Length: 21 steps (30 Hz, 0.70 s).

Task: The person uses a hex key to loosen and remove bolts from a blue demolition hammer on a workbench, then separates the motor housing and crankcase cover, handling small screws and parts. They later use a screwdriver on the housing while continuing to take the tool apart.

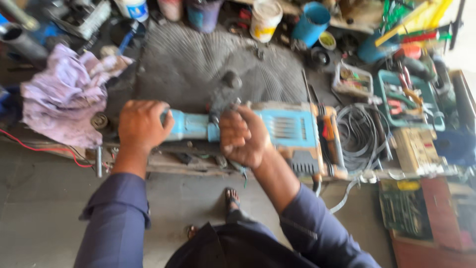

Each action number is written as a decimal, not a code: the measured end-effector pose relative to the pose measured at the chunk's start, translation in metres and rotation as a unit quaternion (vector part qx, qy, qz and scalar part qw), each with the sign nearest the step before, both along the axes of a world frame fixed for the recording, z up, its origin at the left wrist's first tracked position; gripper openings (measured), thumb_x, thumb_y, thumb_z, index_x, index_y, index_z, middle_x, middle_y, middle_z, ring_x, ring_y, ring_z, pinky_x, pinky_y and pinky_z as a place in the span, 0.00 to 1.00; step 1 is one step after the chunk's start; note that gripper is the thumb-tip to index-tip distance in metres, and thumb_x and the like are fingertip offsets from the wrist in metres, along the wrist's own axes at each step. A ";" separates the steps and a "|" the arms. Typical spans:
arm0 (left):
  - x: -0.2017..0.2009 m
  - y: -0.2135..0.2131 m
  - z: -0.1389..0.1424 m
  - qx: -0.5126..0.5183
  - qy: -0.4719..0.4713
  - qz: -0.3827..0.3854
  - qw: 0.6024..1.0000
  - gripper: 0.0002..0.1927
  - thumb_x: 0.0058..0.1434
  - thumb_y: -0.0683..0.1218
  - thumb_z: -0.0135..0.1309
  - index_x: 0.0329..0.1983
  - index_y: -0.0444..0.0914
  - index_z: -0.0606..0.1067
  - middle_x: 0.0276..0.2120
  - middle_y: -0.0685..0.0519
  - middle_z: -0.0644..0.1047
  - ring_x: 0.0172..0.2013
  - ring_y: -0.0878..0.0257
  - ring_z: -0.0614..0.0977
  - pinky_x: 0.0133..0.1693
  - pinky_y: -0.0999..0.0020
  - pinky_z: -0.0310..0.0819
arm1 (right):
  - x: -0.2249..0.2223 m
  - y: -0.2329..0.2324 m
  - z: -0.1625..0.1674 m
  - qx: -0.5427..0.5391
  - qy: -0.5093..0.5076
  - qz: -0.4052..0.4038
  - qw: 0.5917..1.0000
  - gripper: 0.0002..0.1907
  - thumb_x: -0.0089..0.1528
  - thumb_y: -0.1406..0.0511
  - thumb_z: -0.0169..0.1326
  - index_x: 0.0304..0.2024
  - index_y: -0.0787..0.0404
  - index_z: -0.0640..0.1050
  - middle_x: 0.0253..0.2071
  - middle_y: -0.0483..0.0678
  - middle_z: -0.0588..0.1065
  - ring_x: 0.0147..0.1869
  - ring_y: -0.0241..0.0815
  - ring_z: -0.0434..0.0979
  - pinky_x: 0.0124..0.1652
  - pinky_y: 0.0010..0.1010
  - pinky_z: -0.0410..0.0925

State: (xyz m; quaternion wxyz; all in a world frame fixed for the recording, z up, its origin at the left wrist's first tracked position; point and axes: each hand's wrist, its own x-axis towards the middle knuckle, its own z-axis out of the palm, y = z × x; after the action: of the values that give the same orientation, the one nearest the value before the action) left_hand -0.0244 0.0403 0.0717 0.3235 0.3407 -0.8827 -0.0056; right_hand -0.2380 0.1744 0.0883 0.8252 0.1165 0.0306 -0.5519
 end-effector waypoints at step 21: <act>-0.095 0.095 -0.033 0.235 0.162 -0.004 0.958 0.09 0.67 0.48 0.55 0.40 0.37 0.77 0.39 0.48 0.81 0.39 0.46 0.82 0.39 0.55 0.76 | -0.078 0.091 -0.018 -0.204 0.977 -0.050 0.042 0.30 0.58 0.54 0.61 0.57 0.63 0.74 0.61 0.58 0.70 0.70 0.59 0.64 0.69 0.54 0.52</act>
State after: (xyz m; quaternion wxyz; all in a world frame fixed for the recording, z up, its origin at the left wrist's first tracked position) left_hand -0.1195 0.1356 0.0383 0.3734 0.3978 -0.7936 -0.2693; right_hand -0.3157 0.2655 0.0706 0.0009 -0.7012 0.6886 -0.1846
